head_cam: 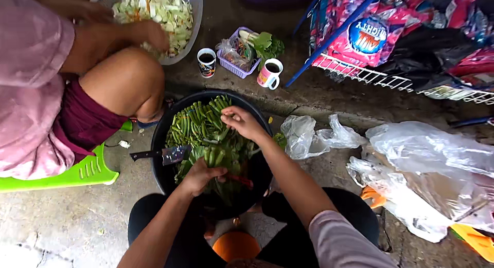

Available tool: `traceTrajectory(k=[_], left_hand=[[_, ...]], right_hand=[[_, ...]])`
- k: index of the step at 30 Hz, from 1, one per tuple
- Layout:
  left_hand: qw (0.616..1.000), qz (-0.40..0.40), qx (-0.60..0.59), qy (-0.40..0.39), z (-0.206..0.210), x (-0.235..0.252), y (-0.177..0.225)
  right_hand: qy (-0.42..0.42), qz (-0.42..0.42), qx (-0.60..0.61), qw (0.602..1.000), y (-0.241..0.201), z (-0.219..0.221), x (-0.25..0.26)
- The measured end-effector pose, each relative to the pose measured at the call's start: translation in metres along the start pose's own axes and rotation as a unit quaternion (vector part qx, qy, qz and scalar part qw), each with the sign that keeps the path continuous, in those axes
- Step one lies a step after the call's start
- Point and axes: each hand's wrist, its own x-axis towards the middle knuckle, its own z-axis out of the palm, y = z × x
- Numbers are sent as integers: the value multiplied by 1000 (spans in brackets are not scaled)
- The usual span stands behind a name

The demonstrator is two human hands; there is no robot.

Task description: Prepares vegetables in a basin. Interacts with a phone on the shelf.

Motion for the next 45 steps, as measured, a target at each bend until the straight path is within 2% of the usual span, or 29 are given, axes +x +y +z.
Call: traceTrajectory(k=[3, 7, 9, 11, 14, 18, 20, 22, 25, 27, 29, 32, 34, 37, 38, 39, 42, 45], left_hand=[[999, 28, -45, 3, -7, 0, 2], [996, 31, -83, 0, -19, -2, -7], [995, 30, -90, 6, -24, 1, -8], [996, 21, -87, 18, -29, 4, -7], [995, 1, -91, 36, -31, 7, -3], [994, -2, -92, 53, -32, 7, -3], [994, 9, -89, 58, -31, 6, -3], [995, 28, -85, 49, -28, 6, -2], [995, 40, -87, 37, -24, 4, -4], [996, 40, -77, 27, -18, 1, -2], [997, 43, -64, 17, -15, 1, -3], [996, 59, -47, 54, -8, -1, -5], [992, 73, -43, 90, -4, -2, -6], [989, 94, -39, 108, -4, -3, -7], [989, 97, -34, 111, -4, -5, -7], [988, 103, -24, 115, -3, -7, -6], [981, 133, 56, 130, 0, -12, 0], [970, 109, 167, 137, -5, -12, -5]], right_hand=[[136, -29, -66, 988, 36, -32, 76], [203, -20, -217, 954, 79, -83, 167], [227, 22, -272, 935, 86, -102, 208], [228, 78, -311, 919, 88, -112, 241], [173, 158, -372, 898, 94, -113, 274], [146, 204, -399, 882, 91, -106, 276], [150, 219, -371, 890, 82, -106, 265], [172, 193, -330, 908, 74, -114, 249], [244, 67, -260, 932, 65, -126, 224], [296, -5, -140, 945, 50, -117, 197], [294, 4, 62, 954, 24, -93, 149], [255, 71, 328, 907, 1, -33, 63], [225, 134, 422, 868, 0, 7, 6], [209, 220, 535, 788, 12, 52, -61], [208, 238, 546, 776, 13, 61, -78], [202, 242, 540, 780, 11, 66, -92], [155, 193, 440, 863, -13, 57, -122], [141, 126, 276, 942, -27, 43, -132]])
